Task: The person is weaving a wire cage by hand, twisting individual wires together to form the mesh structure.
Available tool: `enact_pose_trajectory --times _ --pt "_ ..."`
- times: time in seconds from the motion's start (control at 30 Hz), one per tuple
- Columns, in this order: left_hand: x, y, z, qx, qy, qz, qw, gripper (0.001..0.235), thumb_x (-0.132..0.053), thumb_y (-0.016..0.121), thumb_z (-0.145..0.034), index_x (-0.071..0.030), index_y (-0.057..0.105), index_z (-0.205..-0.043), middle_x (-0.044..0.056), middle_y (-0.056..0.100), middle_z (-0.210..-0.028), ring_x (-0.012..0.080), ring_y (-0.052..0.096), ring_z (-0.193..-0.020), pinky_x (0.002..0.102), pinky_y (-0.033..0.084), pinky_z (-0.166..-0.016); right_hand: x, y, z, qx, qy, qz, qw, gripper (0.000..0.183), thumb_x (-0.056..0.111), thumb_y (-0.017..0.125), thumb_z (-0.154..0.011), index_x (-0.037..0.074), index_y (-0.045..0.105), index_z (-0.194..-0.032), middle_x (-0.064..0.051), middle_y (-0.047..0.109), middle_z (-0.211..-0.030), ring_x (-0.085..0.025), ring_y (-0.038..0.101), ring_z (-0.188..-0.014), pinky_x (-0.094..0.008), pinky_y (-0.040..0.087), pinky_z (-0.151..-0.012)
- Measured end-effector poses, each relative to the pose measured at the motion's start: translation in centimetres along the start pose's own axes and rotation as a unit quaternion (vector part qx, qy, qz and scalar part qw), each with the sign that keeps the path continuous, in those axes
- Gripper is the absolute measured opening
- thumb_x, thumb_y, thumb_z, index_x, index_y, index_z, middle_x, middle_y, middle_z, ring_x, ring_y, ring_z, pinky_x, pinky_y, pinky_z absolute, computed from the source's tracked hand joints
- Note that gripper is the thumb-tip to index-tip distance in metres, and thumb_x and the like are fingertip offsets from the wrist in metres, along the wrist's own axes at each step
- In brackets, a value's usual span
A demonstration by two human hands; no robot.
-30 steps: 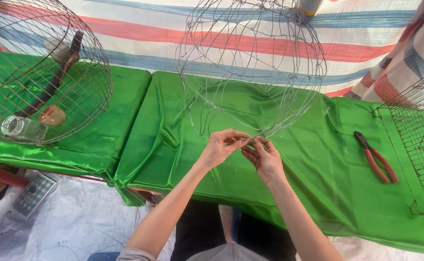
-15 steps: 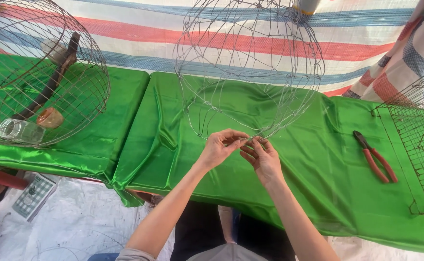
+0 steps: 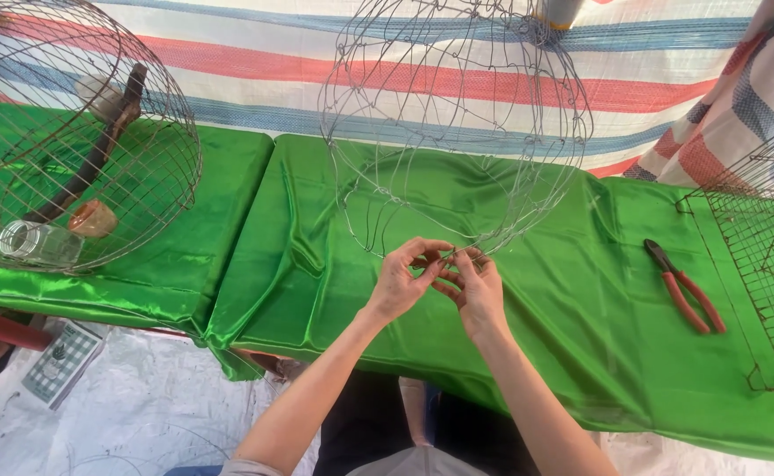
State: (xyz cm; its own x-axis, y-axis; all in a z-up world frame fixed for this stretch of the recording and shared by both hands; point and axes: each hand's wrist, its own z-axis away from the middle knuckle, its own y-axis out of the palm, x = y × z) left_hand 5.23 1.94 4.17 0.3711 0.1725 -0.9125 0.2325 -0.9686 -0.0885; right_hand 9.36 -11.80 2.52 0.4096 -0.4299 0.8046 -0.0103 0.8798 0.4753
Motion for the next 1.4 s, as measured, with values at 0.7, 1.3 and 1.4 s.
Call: enact_pose_trajectory --times 0.7,1.3,1.4 --pt "1.5 -1.6 5.5 -0.18 -0.226 0.002 0.957 0.021 0.006 0.048 -0.091 -0.004 0.061 -0.104 0.01 0.065 -0.089 0.0179 0.067 -0.084 0.031 0.06 -0.073 0.1 0.0 -0.2 -0.023 0.04 0.027 0.999 0.043 0.02 0.066 -0.094 0.011 0.042 -0.129 -0.008 0.058 -0.103 -0.03 0.07 -0.085 -0.046 0.063 -0.068" --pt "6.1 0.4 5.2 -0.161 -0.285 0.601 0.729 0.026 -0.006 0.057 -0.101 -0.003 0.069 -0.124 0.024 0.069 -0.126 0.0375 0.065 -0.122 0.049 0.052 -0.11 0.6 -0.1 0.2 -0.002 0.02 0.018 1.0 0.043 0.022 0.065 -0.098 0.008 0.042 -0.131 -0.008 0.061 -0.104 -0.026 0.07 -0.084 -0.041 0.061 -0.064" --pt "6.1 0.3 4.9 -0.159 -0.289 0.611 0.72 0.024 -0.004 0.059 -0.1 -0.002 0.07 -0.122 0.026 0.069 -0.125 0.0388 0.065 -0.122 0.05 0.052 -0.11 0.9 0.0 0.3 -0.008 0.017 0.018 1.0 0.041 0.022 0.065 -0.097 0.009 0.043 -0.13 -0.006 0.062 -0.102 -0.025 0.07 -0.082 -0.039 0.061 -0.064"
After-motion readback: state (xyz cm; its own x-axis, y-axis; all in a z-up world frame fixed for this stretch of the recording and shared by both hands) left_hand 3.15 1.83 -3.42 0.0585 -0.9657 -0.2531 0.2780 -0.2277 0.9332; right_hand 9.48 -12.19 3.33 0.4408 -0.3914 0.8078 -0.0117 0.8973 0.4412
